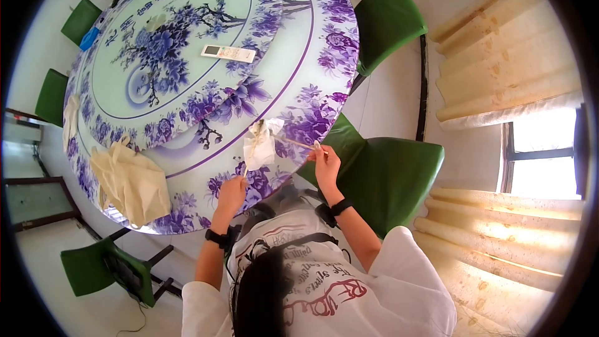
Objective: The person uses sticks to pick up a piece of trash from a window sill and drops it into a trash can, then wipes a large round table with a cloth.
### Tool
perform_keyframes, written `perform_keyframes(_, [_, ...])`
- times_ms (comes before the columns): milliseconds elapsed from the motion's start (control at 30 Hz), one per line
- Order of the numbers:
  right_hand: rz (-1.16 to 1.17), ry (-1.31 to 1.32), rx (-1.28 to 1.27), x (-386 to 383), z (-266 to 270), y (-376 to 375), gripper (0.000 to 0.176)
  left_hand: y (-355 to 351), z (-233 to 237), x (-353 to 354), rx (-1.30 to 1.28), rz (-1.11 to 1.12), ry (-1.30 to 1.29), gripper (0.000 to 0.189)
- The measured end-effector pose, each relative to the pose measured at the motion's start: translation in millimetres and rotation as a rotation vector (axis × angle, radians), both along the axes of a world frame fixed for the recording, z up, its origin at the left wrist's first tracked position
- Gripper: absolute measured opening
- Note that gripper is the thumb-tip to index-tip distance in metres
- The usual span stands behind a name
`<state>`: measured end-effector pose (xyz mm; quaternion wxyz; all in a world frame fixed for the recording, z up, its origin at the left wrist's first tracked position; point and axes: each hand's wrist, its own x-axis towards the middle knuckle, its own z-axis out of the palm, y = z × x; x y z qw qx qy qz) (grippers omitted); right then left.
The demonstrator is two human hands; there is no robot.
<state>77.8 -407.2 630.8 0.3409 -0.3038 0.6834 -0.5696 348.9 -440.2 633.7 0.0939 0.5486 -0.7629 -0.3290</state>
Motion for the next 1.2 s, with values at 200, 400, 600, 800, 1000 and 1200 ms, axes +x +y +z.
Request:
perform_keyframes(200, [-0.049, -0.009, 0.0, 13.4, 2.5, -7.2, 0.03, 6.0, 1.3, -1.0, 0.005, 0.047, 0.094, 0.017])
perform_keyframes(400, [-0.099, -0.121, -0.062, 21.7, 10.1, -10.9, 0.031, 8.3, 7.8, 4.6, -0.098, 0.064, 0.108, 0.017])
perform_keyframes(600, [-0.109, -0.275, -0.126, 28.3, 14.5, -12.1, 0.029, 8.6, 33.8, 15.7, -0.047, 0.123, 0.142, 0.016])
perform_keyframes(800, [-0.091, -0.341, -0.157, 47.4, 22.7, -12.7, 0.027, 13.0, 55.0, 37.1, -0.021, 0.181, 0.163, 0.016])
perform_keyframes(1000, [-0.066, -0.372, -0.18, 79.8, 27.6, -7.3, 0.021, 22.7, 59.3, 72.9, -0.082, 0.214, 0.192, 0.017])
perform_keyframes(1200, [-0.033, -0.468, -0.151, 123.4, 31.4, -7.7, 0.018, 35.2, 70.1, 117.0, -0.077, 0.278, 0.17, 0.018])
